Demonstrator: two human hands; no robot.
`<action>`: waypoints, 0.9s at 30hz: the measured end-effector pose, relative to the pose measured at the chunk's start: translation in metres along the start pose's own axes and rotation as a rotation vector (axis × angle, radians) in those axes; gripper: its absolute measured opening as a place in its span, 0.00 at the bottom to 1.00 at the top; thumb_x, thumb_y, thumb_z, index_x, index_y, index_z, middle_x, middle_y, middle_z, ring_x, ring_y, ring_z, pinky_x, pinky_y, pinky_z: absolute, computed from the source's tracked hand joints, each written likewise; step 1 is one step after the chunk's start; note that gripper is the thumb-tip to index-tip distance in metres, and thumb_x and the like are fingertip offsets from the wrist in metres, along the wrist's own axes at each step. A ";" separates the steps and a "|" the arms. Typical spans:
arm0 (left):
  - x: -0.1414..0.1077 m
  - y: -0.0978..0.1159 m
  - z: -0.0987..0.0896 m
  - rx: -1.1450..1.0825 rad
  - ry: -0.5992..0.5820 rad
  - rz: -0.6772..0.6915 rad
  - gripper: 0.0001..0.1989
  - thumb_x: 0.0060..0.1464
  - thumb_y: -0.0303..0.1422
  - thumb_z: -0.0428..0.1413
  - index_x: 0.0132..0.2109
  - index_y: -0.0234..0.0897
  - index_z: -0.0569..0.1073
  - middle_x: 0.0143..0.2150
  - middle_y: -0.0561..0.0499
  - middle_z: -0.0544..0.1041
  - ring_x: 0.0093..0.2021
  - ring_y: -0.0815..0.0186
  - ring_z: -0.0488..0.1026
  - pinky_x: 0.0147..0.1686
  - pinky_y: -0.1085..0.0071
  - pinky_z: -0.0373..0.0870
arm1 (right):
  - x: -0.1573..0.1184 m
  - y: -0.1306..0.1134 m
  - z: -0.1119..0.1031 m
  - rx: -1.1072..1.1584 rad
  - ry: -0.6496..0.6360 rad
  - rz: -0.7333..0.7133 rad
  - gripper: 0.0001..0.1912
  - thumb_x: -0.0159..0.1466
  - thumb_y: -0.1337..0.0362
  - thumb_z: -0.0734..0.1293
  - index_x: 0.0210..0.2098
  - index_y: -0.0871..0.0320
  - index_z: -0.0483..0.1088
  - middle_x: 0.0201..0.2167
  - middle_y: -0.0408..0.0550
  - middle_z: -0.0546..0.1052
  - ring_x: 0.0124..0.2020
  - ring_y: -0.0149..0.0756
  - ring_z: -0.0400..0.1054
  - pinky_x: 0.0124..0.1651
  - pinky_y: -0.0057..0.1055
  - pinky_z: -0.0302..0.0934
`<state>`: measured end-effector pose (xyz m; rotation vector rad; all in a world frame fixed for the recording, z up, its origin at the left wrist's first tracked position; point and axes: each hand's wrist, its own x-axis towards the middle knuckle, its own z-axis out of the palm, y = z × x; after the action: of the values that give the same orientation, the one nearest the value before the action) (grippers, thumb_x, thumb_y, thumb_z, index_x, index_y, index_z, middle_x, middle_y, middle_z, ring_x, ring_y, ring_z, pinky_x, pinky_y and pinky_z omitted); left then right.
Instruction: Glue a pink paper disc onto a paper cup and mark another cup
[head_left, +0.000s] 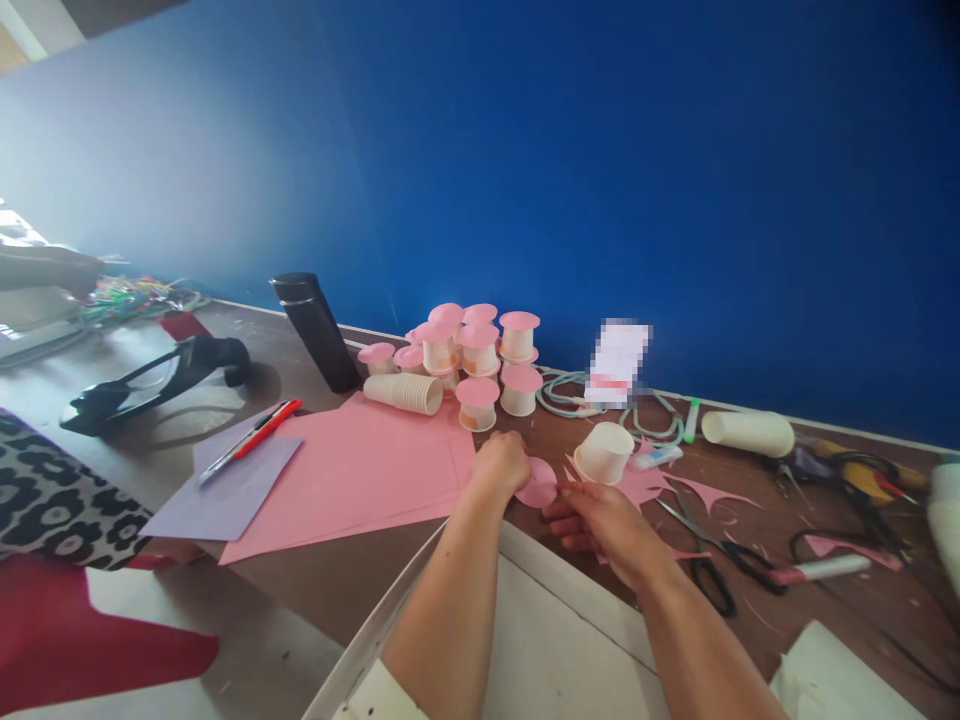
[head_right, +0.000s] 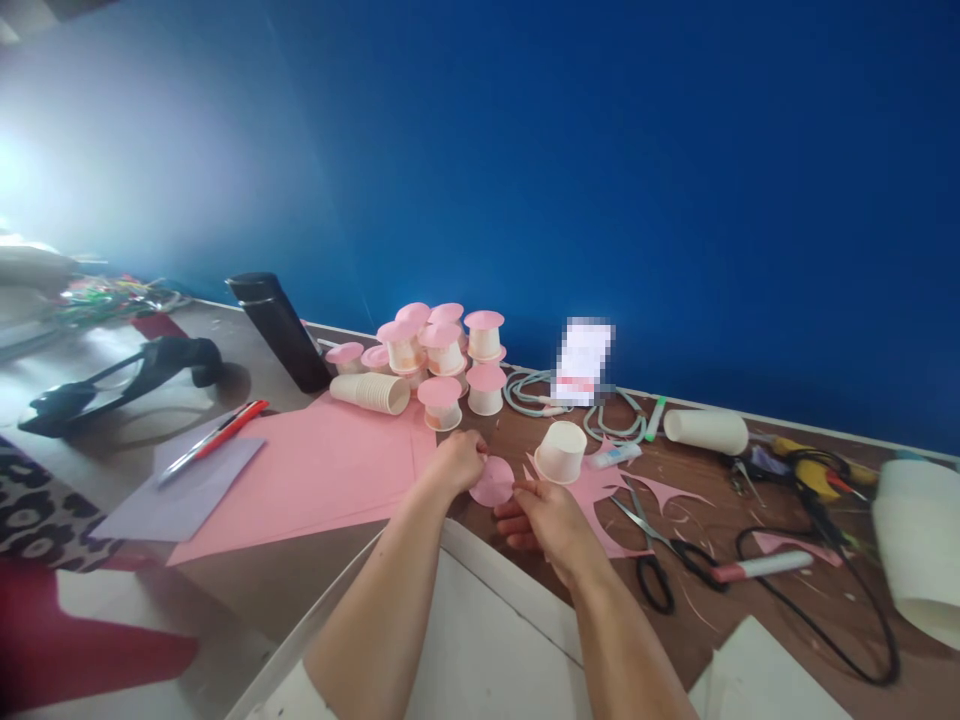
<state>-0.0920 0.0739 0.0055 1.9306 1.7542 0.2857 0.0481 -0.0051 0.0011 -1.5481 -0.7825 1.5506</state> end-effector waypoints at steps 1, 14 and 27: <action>0.000 0.000 0.000 0.001 -0.002 0.001 0.13 0.52 0.29 0.50 0.43 0.38 0.76 0.48 0.40 0.75 0.46 0.56 0.74 0.44 0.65 0.68 | 0.000 0.000 0.000 0.015 -0.003 0.003 0.10 0.57 0.64 0.67 0.38 0.62 0.70 0.29 0.52 0.79 0.22 0.30 0.71 0.22 0.24 0.65; 0.003 -0.003 0.003 0.012 -0.016 0.032 0.13 0.50 0.29 0.51 0.42 0.37 0.76 0.47 0.39 0.76 0.43 0.55 0.75 0.41 0.65 0.69 | 0.003 0.003 0.003 0.010 -0.046 0.025 0.10 0.58 0.63 0.68 0.37 0.63 0.70 0.30 0.52 0.78 0.22 0.29 0.71 0.22 0.23 0.65; 0.004 -0.004 0.002 -0.031 -0.050 0.047 0.11 0.48 0.28 0.52 0.38 0.37 0.77 0.42 0.42 0.79 0.40 0.57 0.75 0.36 0.67 0.67 | 0.004 0.003 -0.001 -0.028 -0.061 0.017 0.08 0.62 0.63 0.63 0.39 0.62 0.68 0.31 0.53 0.79 0.21 0.27 0.69 0.20 0.20 0.62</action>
<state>-0.0939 0.0777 0.0008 1.9426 1.6650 0.2767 0.0486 -0.0036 -0.0037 -1.5374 -0.8300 1.6118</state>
